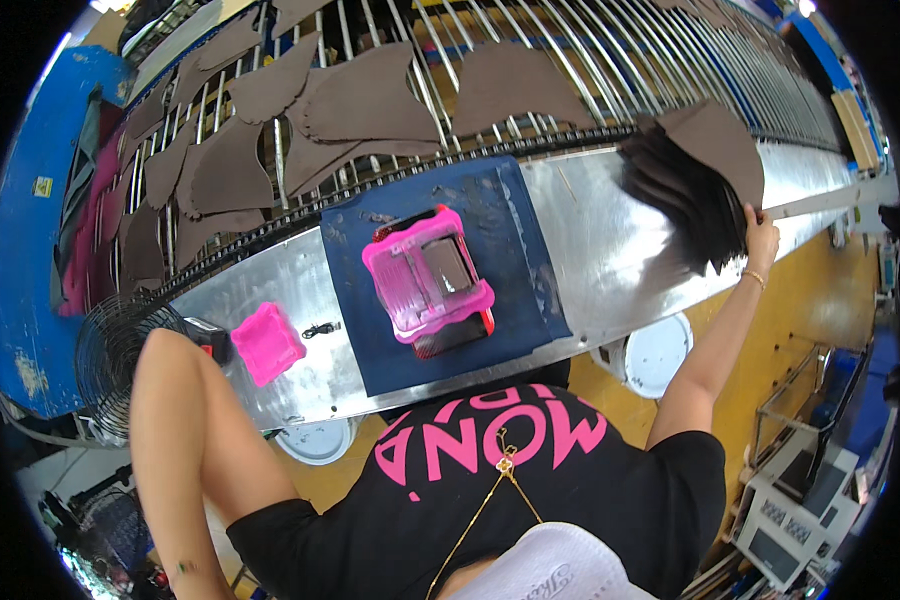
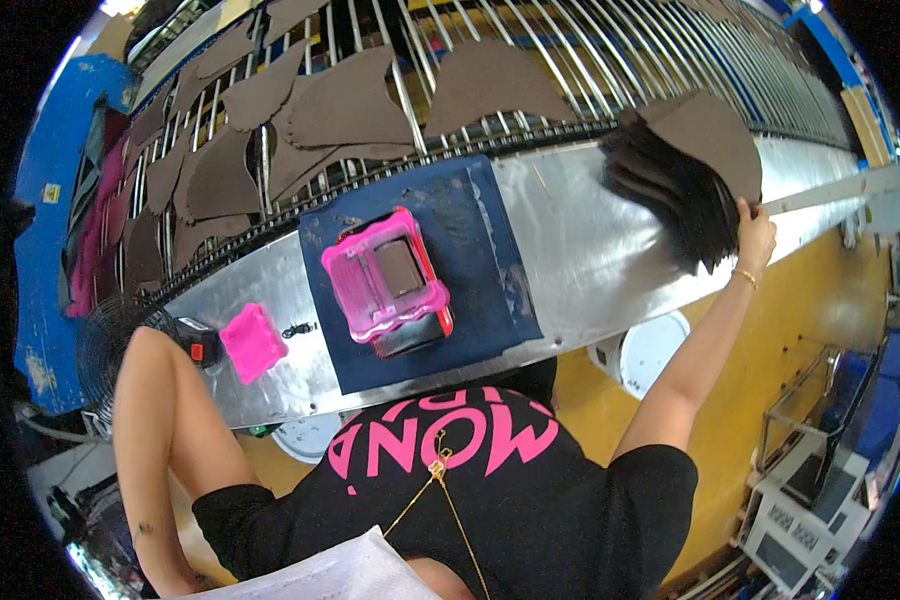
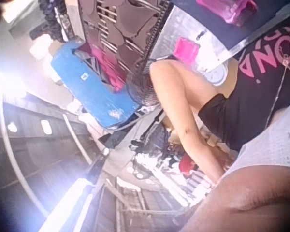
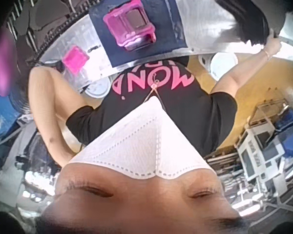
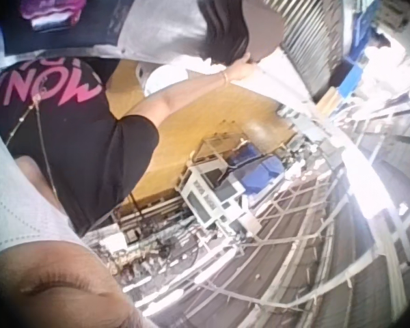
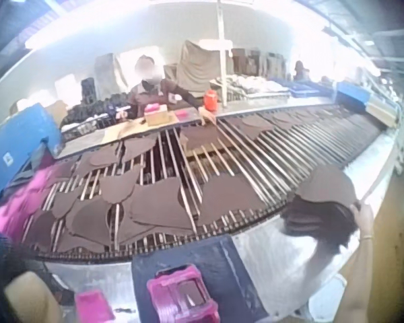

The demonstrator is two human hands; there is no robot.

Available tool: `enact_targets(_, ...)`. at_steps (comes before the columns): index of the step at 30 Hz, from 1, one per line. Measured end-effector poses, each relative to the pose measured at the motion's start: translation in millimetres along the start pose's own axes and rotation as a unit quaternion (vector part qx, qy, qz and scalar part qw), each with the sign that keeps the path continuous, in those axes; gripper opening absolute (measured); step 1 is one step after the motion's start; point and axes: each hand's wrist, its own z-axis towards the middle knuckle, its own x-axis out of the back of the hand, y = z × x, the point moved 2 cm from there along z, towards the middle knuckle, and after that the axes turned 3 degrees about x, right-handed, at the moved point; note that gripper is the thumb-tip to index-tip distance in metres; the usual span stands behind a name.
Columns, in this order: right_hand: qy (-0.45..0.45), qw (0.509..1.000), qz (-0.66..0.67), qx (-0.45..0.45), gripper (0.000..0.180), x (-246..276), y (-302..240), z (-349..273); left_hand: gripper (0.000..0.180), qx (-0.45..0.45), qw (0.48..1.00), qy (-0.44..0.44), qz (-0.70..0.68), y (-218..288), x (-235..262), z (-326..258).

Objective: The person repeatedly picks up brown fabric pieces from a stack and places them onto a moving conveyor belt. The pieces are arranged one by one along the belt as it moves through the factory.

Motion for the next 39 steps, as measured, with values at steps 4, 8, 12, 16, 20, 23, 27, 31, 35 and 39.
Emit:
enact_targets(4,-0.013,0.999,0.026,0.012,0.063,0,2,7,0.035,0.049,0.999,-0.003,-0.019,1,1,-8)
enact_targets(8,-0.062,0.997,0.033,-0.020,0.073,-23,22,35,0.035,0.084,0.996,0.000,-0.021,0,3,-15)
enact_targets(12,-0.116,0.993,-0.023,-0.025,0.082,-23,26,56,0.034,0.104,0.994,0.011,-0.013,4,4,-20)
enact_targets(16,-0.118,0.990,-0.070,-0.042,0.081,-28,29,69,0.034,0.116,0.993,0.015,-0.015,6,5,-25)
enact_targets(20,-0.112,0.990,-0.080,-0.033,0.075,-33,32,72,0.033,0.125,0.992,0.020,-0.018,5,7,-28)
enact_targets(23,-0.127,0.990,-0.066,-0.017,0.075,-29,29,73,0.033,0.129,0.991,0.023,-0.015,7,6,-30)
enact_targets(27,-0.127,0.990,-0.046,-0.029,0.078,-28,33,75,0.033,0.134,0.991,0.026,-0.013,10,6,-31)
enact_targets(31,-0.111,0.992,-0.056,-0.021,0.079,-32,39,81,0.032,0.137,0.990,0.029,-0.011,10,7,-34)
enact_targets(35,-0.111,0.991,-0.070,-0.001,0.080,-34,37,82,0.032,0.138,0.990,0.033,-0.009,12,7,-36)
enact_targets(39,-0.123,0.990,-0.065,-0.002,0.085,-34,40,86,0.031,0.141,0.989,0.038,-0.009,14,7,-37)
